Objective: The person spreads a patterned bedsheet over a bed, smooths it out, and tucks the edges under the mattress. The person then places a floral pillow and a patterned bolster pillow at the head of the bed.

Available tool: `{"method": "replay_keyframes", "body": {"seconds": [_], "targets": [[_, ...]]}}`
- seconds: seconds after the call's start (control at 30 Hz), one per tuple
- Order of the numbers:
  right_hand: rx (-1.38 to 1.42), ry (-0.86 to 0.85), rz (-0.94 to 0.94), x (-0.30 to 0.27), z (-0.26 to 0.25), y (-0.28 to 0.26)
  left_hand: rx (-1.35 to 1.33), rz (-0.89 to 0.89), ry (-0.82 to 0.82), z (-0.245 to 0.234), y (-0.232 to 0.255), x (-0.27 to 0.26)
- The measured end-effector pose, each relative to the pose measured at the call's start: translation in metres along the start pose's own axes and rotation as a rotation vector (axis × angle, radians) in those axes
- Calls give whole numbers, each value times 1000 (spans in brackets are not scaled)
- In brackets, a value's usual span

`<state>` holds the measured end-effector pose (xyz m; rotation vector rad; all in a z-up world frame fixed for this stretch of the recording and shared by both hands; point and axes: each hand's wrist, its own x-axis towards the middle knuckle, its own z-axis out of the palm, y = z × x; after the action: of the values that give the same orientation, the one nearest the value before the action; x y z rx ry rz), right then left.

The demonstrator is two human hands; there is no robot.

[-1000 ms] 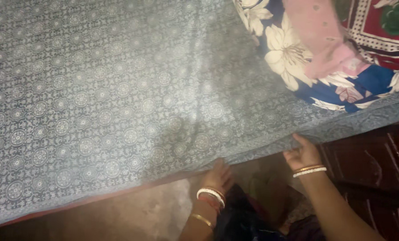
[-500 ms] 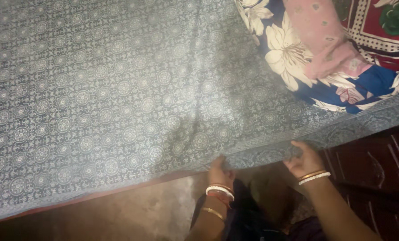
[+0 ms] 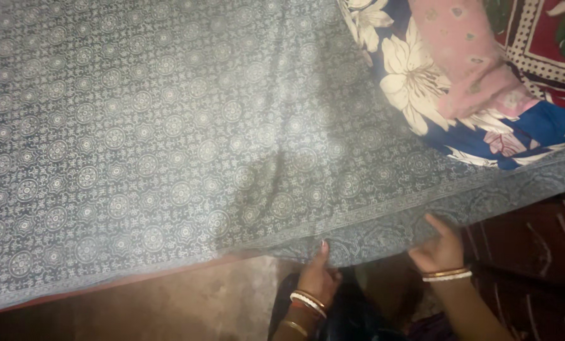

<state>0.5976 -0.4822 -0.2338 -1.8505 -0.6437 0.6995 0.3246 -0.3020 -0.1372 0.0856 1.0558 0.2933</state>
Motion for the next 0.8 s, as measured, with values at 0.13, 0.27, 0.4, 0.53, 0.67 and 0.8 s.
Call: {"method": "replay_keyframes", "body": {"seconds": [0.13,0.27,0.4,0.53,0.67,0.8], "targets": [[858,-2,468,-2,-7,-34,55,-22,130,-8,-9,17],[942,53,665,7,12,-98,334,12,322,-15,-16,40],[576,287,1089,19,29,-142,394,148,254,-29,-25,57],[399,340,931,27,39,-152,487,126,265,-37,-20,64],[661,301,848,30,41,-147,470,83,293,-32,-8,55],[600,340,963,31,38,-142,518,-124,282,-25,2,45]]}}
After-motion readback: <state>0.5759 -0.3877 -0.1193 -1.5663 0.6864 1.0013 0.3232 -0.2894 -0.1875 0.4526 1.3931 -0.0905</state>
